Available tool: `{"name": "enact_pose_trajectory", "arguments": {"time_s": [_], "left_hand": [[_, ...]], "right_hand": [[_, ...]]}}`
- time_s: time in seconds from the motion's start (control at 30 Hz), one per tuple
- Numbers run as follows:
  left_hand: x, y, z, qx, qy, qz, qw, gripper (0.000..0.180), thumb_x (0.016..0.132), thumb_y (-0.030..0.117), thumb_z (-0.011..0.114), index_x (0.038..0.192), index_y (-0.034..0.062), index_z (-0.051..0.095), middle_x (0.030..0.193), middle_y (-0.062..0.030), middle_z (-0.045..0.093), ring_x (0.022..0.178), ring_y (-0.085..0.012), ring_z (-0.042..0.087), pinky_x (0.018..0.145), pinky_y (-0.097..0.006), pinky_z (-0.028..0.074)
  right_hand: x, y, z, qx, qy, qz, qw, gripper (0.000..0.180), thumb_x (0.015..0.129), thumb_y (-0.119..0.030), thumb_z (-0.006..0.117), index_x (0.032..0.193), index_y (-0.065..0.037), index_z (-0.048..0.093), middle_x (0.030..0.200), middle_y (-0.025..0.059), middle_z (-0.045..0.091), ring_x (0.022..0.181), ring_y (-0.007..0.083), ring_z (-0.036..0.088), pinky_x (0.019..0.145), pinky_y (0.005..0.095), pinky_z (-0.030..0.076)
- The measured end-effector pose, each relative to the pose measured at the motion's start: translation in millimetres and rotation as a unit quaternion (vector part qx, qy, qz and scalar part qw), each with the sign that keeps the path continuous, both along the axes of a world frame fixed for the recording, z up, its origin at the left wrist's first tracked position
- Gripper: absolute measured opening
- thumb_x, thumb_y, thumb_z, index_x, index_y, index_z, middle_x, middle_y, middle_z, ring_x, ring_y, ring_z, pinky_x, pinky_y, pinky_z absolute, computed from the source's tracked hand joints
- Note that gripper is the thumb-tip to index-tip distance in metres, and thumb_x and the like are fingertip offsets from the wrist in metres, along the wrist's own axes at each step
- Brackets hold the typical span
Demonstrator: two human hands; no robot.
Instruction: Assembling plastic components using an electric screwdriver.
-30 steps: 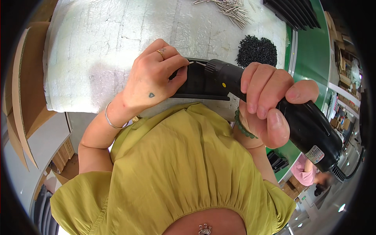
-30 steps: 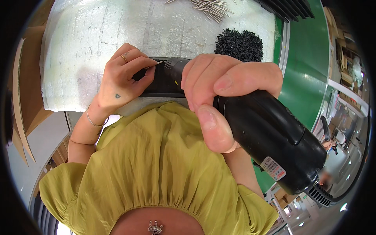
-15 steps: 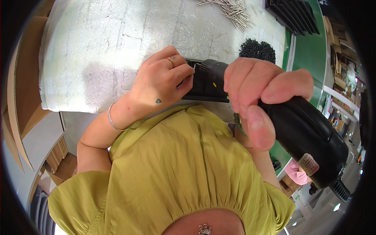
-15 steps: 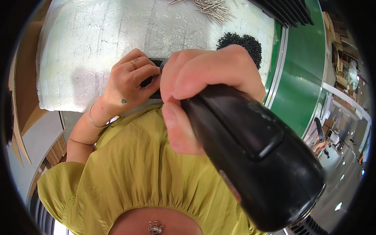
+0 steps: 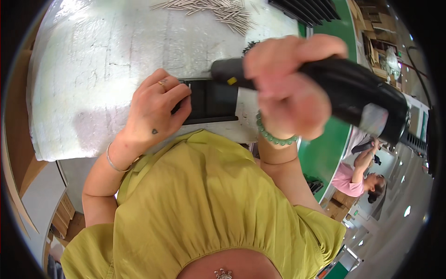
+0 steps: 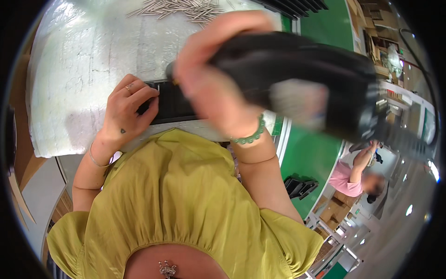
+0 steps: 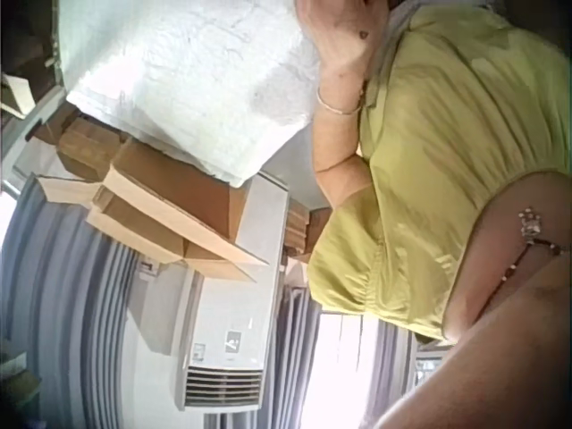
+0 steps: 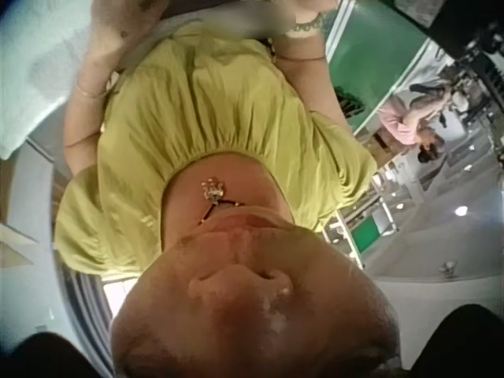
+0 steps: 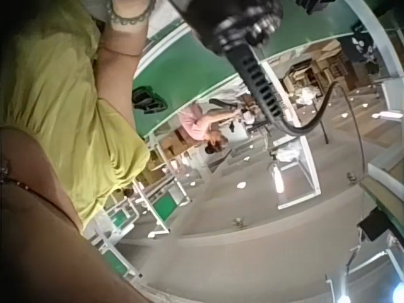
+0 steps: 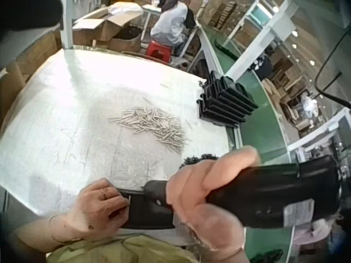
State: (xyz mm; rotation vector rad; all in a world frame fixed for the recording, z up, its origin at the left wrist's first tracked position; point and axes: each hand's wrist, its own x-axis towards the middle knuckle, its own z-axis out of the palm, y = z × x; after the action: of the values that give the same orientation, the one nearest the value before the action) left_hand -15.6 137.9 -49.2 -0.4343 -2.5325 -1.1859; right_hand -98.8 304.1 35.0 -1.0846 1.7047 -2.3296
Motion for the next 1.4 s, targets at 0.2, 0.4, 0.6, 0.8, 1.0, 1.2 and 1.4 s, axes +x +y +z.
{"name": "enact_pose_trajectory", "arguments": {"time_s": [0.2, 0.4, 0.6, 0.8, 1.0, 1.2, 1.4], "left_hand": [[0.8, -1.4, 7.7, 0.006, -0.010, -0.013, 1.000, 0.014, 0.063, 0.004, 0.072, 0.071, 0.0072, 0.060, 0.068, -0.0028, 0.053, 0.068, -0.0224, 0.049, 0.060, -0.032, 0.045], [-2.5, -8.0, 7.6, 0.016, -0.012, 0.003, 1.000, 0.014, 0.064, 0.004, 0.073, 0.071, 0.0060, 0.061, 0.070, -0.0038, 0.055, 0.069, -0.0229, 0.050, 0.058, -0.032, 0.044], [-13.0, -7.4, 11.6, 0.021, -0.036, -0.007, 0.999, 0.012, 0.066, 0.004, 0.073, 0.073, 0.0053, 0.062, 0.072, -0.0044, 0.056, 0.071, -0.0239, 0.050, 0.061, -0.032, 0.045], [-54.1, 3.4, 11.5, 0.036, -0.005, -0.066, 0.997, 0.014, 0.071, 0.009, 0.072, 0.083, 0.0062, 0.065, 0.080, -0.0047, 0.060, 0.079, -0.0256, 0.053, 0.068, -0.034, 0.046], [-98.6, 41.8, -4.9, 0.081, 0.048, -0.130, 0.987, 0.021, 0.078, 0.023, 0.070, 0.096, 0.0121, 0.070, 0.087, -0.0021, 0.064, 0.092, -0.0240, 0.054, 0.080, -0.034, 0.047], [-108.6, 55.3, -17.8, 0.068, 0.110, -0.114, 0.985, 0.017, 0.077, 0.024, 0.070, 0.089, 0.0114, 0.072, 0.082, -0.0015, 0.066, 0.091, -0.0230, 0.055, 0.076, -0.034, 0.048], [-110.0, 54.7, -9.0, 0.090, 0.114, -0.119, 0.982, 0.018, 0.071, 0.024, 0.074, 0.081, 0.0098, 0.069, 0.077, -0.0022, 0.065, 0.083, -0.0221, 0.057, 0.069, -0.034, 0.049]], "right_hand": [[-30.5, 36.7, 4.5, -0.129, -0.054, -0.127, 0.982, 0.029, 0.071, 0.000, 0.050, 0.099, 0.001, 0.046, 0.065, 0.0090, 0.051, 0.050, 0.0160, 0.045, 0.054, 0.0347, 0.046], [-31.8, 27.7, -22.3, -0.069, -0.041, -0.203, 0.976, 0.024, 0.069, 0.002, 0.050, 0.093, 0.004, 0.045, 0.059, 0.0087, 0.050, 0.047, 0.0158, 0.045, 0.052, 0.0332, 0.046], [-35.5, 31.9, -25.1, -0.006, -0.043, -0.226, 0.973, 0.022, 0.072, -0.004, 0.051, 0.094, -0.004, 0.050, 0.063, 0.0051, 0.045, 0.053, 0.0156, 0.042, 0.060, 0.0358, 0.043], [-28.3, 41.1, -6.4, -0.131, -0.049, -0.149, 0.979, 0.028, 0.071, -0.002, 0.050, 0.099, -0.003, 0.046, 0.062, 0.0065, 0.047, 0.049, 0.0158, 0.043, 0.055, 0.0343, 0.043], [-15.2, 55.7, 12.9, -0.138, 0.001, -0.120, 0.983, 0.032, 0.073, -0.010, 0.047, 0.104, -0.008, 0.045, 0.059, 0.0027, 0.040, 0.048, 0.0148, 0.040, 0.057, 0.0344, 0.041], [-15.7, 71.0, 13.3, -0.152, 0.032, -0.127, 0.980, 0.032, 0.074, -0.011, 0.047, 0.106, -0.008, 0.046, 0.058, 0.0016, 0.040, 0.048, 0.0136, 0.039, 0.057, 0.0339, 0.041], [-15.6, 76.9, 14.9, -0.161, 0.054, -0.093, 0.981, 0.033, 0.075, -0.011, 0.048, 0.108, -0.007, 0.047, 0.059, 0.0016, 0.040, 0.049, 0.0133, 0.040, 0.057, 0.0334, 0.040]]}}
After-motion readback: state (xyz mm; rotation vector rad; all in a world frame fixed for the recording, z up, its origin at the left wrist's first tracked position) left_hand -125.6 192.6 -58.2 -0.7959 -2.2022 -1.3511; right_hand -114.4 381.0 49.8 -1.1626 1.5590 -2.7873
